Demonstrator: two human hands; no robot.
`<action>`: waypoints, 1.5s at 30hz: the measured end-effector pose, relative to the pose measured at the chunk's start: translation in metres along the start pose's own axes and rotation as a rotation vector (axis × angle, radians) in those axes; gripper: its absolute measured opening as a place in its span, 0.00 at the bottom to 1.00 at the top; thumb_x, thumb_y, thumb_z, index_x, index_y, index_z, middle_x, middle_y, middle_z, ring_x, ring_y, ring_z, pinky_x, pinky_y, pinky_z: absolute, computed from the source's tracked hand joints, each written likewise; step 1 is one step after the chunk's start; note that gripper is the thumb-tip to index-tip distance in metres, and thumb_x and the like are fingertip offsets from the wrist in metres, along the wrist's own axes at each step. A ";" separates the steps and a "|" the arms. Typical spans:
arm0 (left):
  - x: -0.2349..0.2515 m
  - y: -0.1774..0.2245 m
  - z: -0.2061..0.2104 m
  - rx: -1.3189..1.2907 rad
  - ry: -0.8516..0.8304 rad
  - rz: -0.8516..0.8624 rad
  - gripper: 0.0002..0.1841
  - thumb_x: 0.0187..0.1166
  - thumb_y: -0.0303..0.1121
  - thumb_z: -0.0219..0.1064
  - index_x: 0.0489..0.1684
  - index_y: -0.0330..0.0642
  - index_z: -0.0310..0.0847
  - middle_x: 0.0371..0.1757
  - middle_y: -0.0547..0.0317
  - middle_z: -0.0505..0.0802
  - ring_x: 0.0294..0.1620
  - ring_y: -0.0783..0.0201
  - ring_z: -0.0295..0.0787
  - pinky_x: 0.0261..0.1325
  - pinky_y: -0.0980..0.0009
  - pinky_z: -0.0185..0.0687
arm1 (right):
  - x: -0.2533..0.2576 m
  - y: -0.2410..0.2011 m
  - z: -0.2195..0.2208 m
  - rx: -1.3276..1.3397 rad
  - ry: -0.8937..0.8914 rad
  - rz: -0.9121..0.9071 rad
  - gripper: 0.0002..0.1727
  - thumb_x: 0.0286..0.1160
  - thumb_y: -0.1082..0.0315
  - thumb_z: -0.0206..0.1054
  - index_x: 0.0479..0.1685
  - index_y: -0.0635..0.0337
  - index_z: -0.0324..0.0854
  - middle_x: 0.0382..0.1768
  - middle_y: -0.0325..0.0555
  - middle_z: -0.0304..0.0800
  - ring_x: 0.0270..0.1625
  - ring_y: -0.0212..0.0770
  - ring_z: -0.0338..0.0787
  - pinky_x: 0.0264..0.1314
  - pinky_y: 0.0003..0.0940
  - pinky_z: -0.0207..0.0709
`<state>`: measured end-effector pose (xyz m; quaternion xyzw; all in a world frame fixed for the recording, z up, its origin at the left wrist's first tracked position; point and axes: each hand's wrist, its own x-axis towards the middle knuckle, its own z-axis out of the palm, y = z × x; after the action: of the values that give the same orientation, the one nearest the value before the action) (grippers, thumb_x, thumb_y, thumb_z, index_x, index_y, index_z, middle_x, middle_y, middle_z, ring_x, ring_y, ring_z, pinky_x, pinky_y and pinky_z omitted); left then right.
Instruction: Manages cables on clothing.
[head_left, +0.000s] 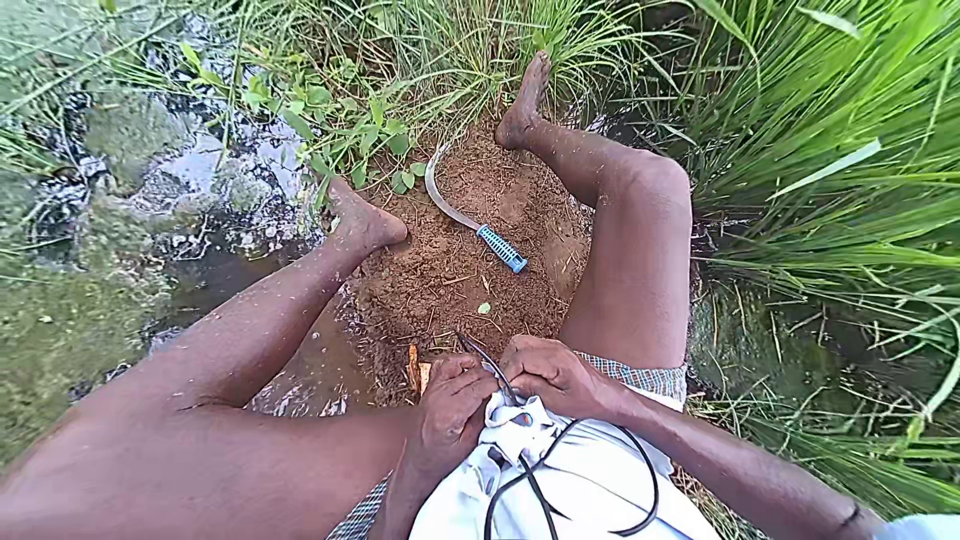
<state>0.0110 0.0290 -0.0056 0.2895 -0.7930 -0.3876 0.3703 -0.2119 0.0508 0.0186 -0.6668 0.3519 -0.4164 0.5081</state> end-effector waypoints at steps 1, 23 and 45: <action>0.000 0.000 0.000 -0.004 -0.003 0.000 0.13 0.90 0.36 0.56 0.39 0.46 0.86 0.41 0.64 0.94 0.58 0.68 0.83 0.73 0.71 0.66 | 0.000 0.000 0.000 -0.001 0.003 0.003 0.11 0.85 0.73 0.60 0.40 0.72 0.85 0.41 0.55 0.88 0.51 0.38 0.84 0.60 0.26 0.75; 0.000 -0.001 0.001 -0.100 0.026 -0.063 0.12 0.89 0.38 0.58 0.33 0.48 0.77 0.36 0.66 0.90 0.56 0.72 0.84 0.74 0.73 0.69 | 0.001 0.003 -0.003 0.106 -0.059 0.035 0.11 0.84 0.72 0.61 0.38 0.72 0.84 0.40 0.54 0.87 0.51 0.37 0.84 0.58 0.26 0.75; 0.002 0.000 0.002 -0.149 -0.091 -0.022 0.15 0.93 0.39 0.51 0.43 0.42 0.82 0.44 0.59 0.92 0.59 0.68 0.84 0.75 0.70 0.68 | 0.006 -0.002 -0.010 0.049 -0.116 0.092 0.10 0.84 0.71 0.64 0.48 0.72 0.86 0.42 0.54 0.88 0.50 0.38 0.85 0.59 0.27 0.77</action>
<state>0.0083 0.0285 -0.0059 0.2519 -0.7747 -0.4626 0.3499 -0.2190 0.0423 0.0228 -0.6602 0.3419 -0.3619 0.5624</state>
